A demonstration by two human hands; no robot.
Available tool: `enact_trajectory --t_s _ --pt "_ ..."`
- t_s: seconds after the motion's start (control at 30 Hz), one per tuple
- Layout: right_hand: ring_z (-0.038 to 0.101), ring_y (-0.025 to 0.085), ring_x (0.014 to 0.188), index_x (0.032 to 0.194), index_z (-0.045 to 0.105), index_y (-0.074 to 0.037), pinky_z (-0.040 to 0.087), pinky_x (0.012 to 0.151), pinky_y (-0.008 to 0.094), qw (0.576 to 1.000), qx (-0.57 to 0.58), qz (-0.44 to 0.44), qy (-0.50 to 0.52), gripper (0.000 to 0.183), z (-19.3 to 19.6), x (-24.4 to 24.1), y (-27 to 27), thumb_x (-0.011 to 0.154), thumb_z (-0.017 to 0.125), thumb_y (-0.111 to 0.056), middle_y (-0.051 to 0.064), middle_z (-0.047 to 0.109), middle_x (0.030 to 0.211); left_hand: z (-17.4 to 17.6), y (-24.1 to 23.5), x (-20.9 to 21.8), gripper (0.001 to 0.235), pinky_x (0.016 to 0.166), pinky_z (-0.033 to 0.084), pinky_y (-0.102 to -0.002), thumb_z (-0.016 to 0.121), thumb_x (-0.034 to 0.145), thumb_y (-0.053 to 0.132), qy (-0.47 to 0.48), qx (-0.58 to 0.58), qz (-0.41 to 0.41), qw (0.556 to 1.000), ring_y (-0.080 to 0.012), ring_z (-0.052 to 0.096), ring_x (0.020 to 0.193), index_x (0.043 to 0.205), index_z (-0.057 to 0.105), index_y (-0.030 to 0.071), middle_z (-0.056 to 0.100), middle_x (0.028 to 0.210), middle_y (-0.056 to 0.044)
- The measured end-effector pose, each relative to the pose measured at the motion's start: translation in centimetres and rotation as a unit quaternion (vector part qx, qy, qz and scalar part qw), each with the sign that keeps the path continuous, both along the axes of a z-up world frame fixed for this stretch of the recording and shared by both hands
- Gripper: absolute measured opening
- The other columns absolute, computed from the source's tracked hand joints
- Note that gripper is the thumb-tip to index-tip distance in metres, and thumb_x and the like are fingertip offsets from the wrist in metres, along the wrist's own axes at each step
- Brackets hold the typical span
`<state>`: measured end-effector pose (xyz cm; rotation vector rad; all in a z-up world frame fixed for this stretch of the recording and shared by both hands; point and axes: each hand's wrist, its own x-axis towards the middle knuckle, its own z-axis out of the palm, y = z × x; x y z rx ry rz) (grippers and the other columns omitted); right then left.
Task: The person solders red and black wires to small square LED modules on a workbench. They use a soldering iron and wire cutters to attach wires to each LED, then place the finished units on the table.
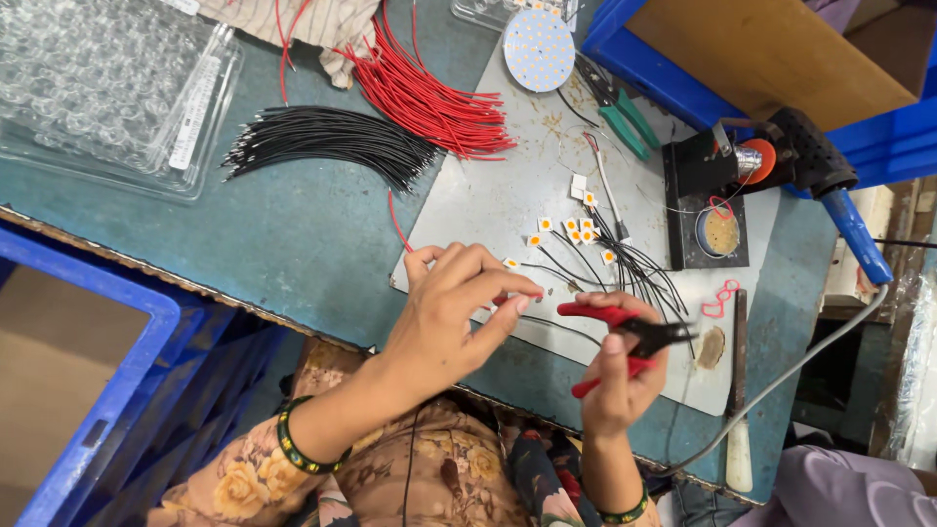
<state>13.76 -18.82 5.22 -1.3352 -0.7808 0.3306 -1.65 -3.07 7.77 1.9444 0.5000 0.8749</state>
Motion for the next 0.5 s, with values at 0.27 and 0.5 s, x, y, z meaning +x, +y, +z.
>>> enact_trajectory --t_s 0.27,0.5 --pt "0.069 0.023 0.099 0.116 0.047 -0.006 0.057 0.096 0.040 0.998 -0.043 0.024 0.037 0.038 0.2 -0.7 -0.5 0.089 0.073 0.001 0.015 0.065 0.109 1.7 -0.8 0.2 0.013 0.097 0.029 -0.041 0.072 0.093 0.020 -0.001 0.013 -0.020 1.000 -0.0141 0.059 0.093 0.105 0.075 0.020 0.059 0.092 0.004" --pt "0.060 0.018 0.082 0.121 0.063 -0.001 0.051 0.076 0.031 0.949 -0.197 -0.011 -0.245 0.040 0.8 -1.1 -0.2 0.084 0.078 0.000 0.010 0.061 0.098 2.1 -1.5 0.2 0.015 0.096 0.029 -0.041 0.073 0.093 0.019 0.007 0.011 -0.036 0.999 -0.0142 0.057 0.086 0.108 0.074 0.021 0.058 0.089 0.004"
